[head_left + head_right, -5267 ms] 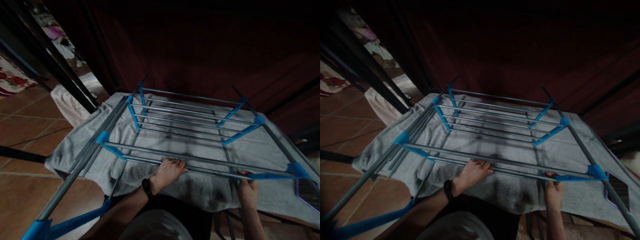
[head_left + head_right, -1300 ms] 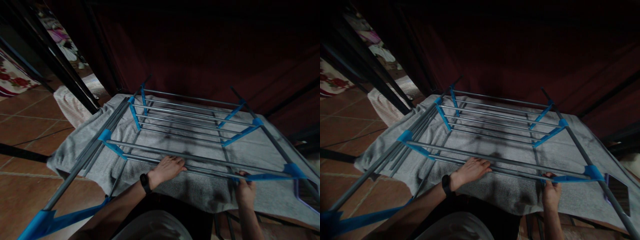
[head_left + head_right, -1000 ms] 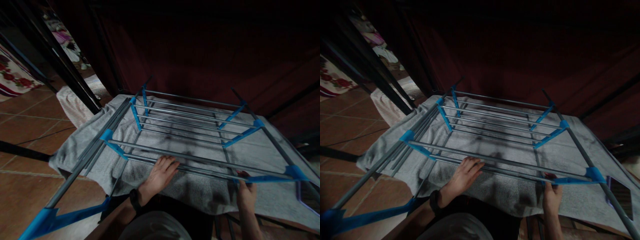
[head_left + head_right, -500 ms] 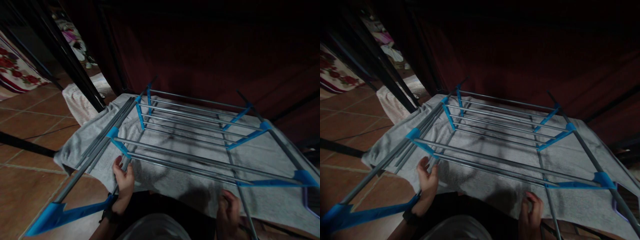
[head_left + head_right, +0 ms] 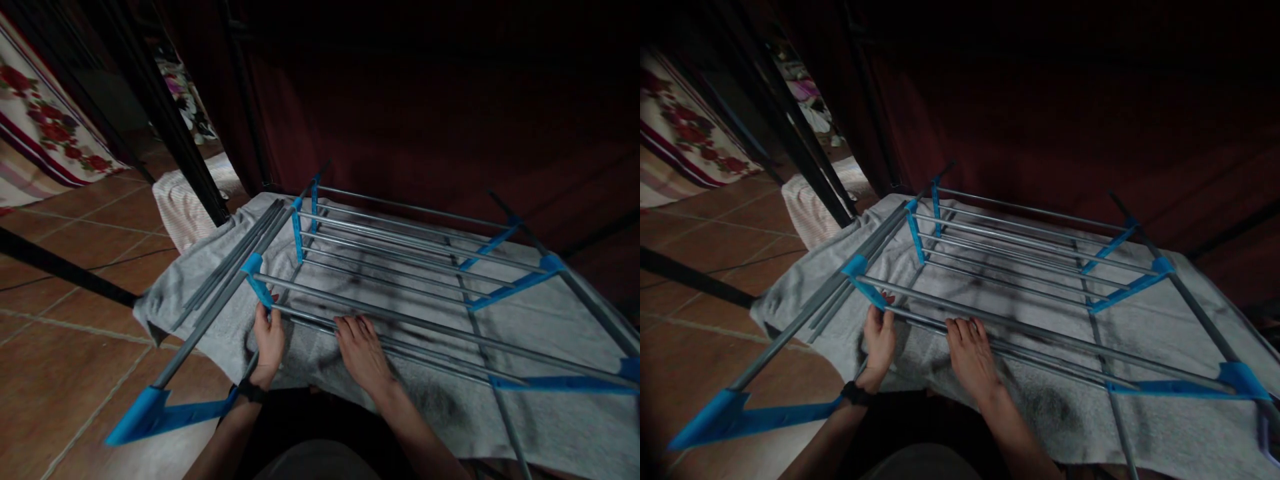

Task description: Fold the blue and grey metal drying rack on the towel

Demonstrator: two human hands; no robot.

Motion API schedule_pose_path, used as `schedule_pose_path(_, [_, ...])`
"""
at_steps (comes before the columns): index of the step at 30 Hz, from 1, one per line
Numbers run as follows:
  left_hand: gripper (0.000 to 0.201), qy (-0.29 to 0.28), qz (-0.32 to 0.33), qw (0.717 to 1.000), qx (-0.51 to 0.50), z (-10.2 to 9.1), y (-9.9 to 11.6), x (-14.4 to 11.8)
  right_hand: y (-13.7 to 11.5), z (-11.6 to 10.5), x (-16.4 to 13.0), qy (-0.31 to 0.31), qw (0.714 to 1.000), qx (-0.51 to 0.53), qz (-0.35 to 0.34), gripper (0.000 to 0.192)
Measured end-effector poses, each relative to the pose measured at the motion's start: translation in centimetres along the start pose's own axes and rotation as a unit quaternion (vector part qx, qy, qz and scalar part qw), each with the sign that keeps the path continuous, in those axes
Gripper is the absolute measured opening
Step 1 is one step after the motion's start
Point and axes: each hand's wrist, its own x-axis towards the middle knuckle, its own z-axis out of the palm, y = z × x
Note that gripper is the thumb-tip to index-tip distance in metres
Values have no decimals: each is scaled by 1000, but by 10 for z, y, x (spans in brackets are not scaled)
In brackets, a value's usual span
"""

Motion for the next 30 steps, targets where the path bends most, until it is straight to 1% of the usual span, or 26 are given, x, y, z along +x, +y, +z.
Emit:
schedule_pose_path(4, [30,22,-9,999,-32,3,-5,-2,-2,1,10,-50,998,-47,15,28])
schedule_pose_path(9, [29,27,-8,999,-36,4,-9,-2,2,3,13,-60,997,-46,0,25])
schedule_pose_path(15, [28,28,-15,999,-13,3,-6,-2,4,8,12,-52,998,-38,0,28])
schedule_pose_path(19, [29,37,-28,999,-25,5,-8,-2,4,10,12,-42,999,-32,-5,27])
schedule_pose_path(24, [28,40,-25,998,-33,6,-12,-1,6,13,13,-25,999,-35,-11,25])
schedule_pose_path(27, [29,39,-17,999,-31,6,-12,-1,6,11,14,-13,999,-38,-18,24])
schedule_pose_path(30, [33,33,-1,999,-16,7,-14,-2,4,6,9,11,999,-35,-37,31])
